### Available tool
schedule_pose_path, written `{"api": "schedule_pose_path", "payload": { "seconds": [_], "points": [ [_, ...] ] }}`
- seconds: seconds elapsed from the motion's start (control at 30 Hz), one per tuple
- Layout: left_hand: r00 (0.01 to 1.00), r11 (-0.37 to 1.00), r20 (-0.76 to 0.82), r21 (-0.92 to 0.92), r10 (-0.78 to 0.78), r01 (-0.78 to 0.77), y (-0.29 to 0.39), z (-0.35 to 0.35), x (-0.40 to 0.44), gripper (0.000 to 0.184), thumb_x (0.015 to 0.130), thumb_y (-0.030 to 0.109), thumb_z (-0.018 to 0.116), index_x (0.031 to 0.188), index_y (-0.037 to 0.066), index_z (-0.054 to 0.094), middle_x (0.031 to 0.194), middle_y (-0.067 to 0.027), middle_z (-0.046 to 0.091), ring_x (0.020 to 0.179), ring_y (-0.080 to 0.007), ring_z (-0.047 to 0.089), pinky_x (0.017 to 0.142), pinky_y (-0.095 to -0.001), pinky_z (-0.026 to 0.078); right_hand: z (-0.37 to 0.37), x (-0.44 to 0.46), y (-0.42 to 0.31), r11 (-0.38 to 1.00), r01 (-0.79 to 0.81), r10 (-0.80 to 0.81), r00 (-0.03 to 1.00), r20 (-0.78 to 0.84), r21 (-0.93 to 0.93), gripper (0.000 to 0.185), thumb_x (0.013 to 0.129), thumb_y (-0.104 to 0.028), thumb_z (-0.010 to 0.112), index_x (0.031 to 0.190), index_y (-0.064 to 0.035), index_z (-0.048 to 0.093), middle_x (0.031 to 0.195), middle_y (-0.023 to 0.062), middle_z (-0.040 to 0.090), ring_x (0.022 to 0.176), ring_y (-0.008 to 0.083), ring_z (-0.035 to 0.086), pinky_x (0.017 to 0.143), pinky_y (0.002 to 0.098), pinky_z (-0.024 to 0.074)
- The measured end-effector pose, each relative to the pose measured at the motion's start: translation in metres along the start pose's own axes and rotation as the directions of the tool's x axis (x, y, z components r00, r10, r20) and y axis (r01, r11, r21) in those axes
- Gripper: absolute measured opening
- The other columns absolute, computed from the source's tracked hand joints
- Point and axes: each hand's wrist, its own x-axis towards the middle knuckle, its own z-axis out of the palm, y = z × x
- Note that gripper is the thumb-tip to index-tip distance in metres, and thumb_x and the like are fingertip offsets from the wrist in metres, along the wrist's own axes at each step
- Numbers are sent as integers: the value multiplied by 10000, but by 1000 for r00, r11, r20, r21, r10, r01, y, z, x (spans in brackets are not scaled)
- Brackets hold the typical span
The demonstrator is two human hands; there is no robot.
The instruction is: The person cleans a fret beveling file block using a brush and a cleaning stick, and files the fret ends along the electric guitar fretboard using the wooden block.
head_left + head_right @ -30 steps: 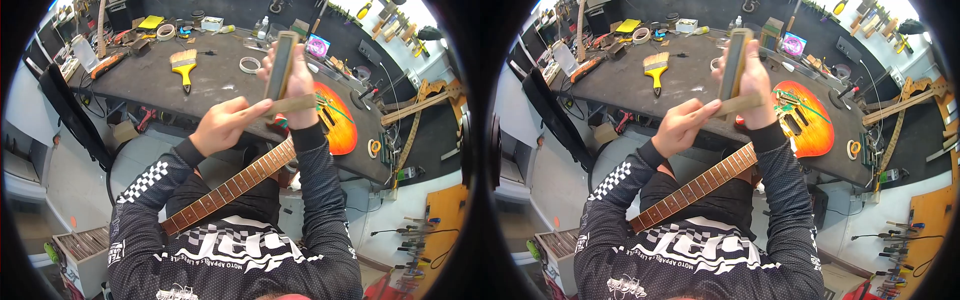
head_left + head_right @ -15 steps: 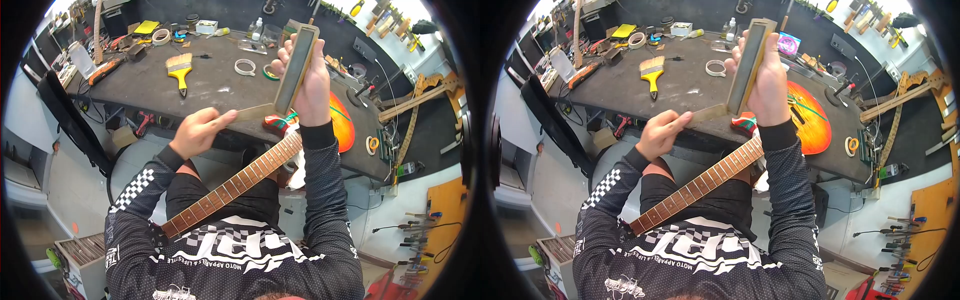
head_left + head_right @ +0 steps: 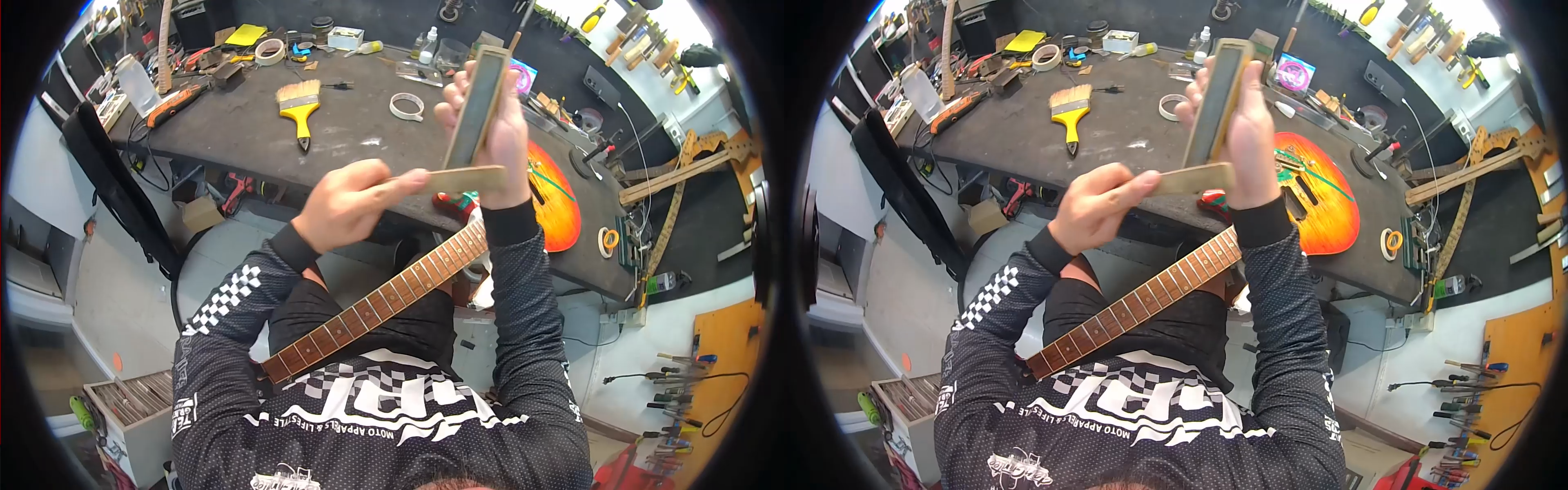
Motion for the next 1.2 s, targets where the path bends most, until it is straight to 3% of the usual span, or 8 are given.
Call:
{"api": "schedule_pose_path", "payload": {
  "seconds": [0.27, 0.37, 0.5, 0.63, 0.77, 0.93, 1.07, 1.2],
  "points": [
    [990, 990, 42, 43, -133, 131, -16, -10, -43, 677, 908, -45, 698, 1553, 157, 687, 861, -99, 628, 726, -276, 654, 662, -409, 569, -15, -4, -24, 997, 73, -73, 997, 5, 30, 586, 1196, -589, 412, 1304, -35, 571, 1033, 34, 538, 913, 156, 548, 790, 325, 498],
    [999, 997, -22, -70, -37, 36, 5, 3, 5, 654, 914, -48, 687, 1535, 155, 701, 848, -101, 614, 721, -280, 637, 661, -419, 550, -9, -1, 7, 997, -24, 21, 999, 39, 76, 603, 1194, -597, 406, 1320, -31, 573, 1052, 39, 551, 924, 164, 544, 807, 340, 499],
    [994, 999, 96, 27, -45, 43, -18, -5, -32, 645, 918, -54, 684, 1523, 168, 715, 830, -96, 588, 694, -287, 606, 664, -420, 544, 18, -11, -16, 995, 92, -96, 991, -89, -46, 618, 1189, -611, 409, 1325, -30, 569, 1049, 37, 545, 927, 158, 543, 815, 334, 491],
    [987, 987, 8, 22, -161, 161, -17, -24, -28, 635, 968, -67, 652, 1564, 151, 677, 894, -108, 643, 754, -274, 655, 708, -379, 563, -21, -6, -23, 992, 107, -115, 985, 126, 70, 630, 1188, -603, 428, 1390, -27, 583, 1112, 42, 612, 952, 161, 585, 864, 345, 523],
    [981, 991, -144, -49, -128, 122, 9, -17, 58, 646, 974, -66, 657, 1582, 151, 660, 919, -115, 654, 768, -263, 652, 729, -375, 567, 21, -23, 23, 979, -36, 7, 989, -145, -200, 566, 1216, -533, 390, 1408, -45, 602, 1254, 57, 668, 1159, 184, 649, 993, 367, 542],
    [993, 992, -10, 31, -119, 119, -23, -27, 32, 626, 1003, -57, 656, 1588, 167, 657, 904, -110, 650, 743, -257, 626, 727, -359, 557, 20, -25, -7, 974, 12, -45, 989, -139, -228, 635, 1202, -587, 394, 1396, -24, 615, 1201, 54, 666, 1048, 161, 643, 944, 373, 549],
    [981, 989, -139, 31, -136, 142, -12, -33, 61, 535, 1031, -58, 631, 1557, 41, 658, 880, -106, 605, 777, -215, 570, 760, -327, 521, 15, -26, 7, 960, -31, 2, 995, -101, -279, 689, 1186, -625, 410, 1364, 3, 632, 1038, 29, 645, 927, 140, 626, 912, 340, 564],
    [988, 993, -106, 2, -116, 116, -9, -22, 81, 519, 1042, -43, 622, 1555, 34, 652, 883, -119, 543, 790, -217, 538, 744, -369, 495, 21, -27, 23, 960, -53, 25, 994, -106, -275, 669, 1192, -614, 403, 1356, -7, 633, 1024, 28, 630, 881, 140, 595, 841, 332, 532]
  ]
}}
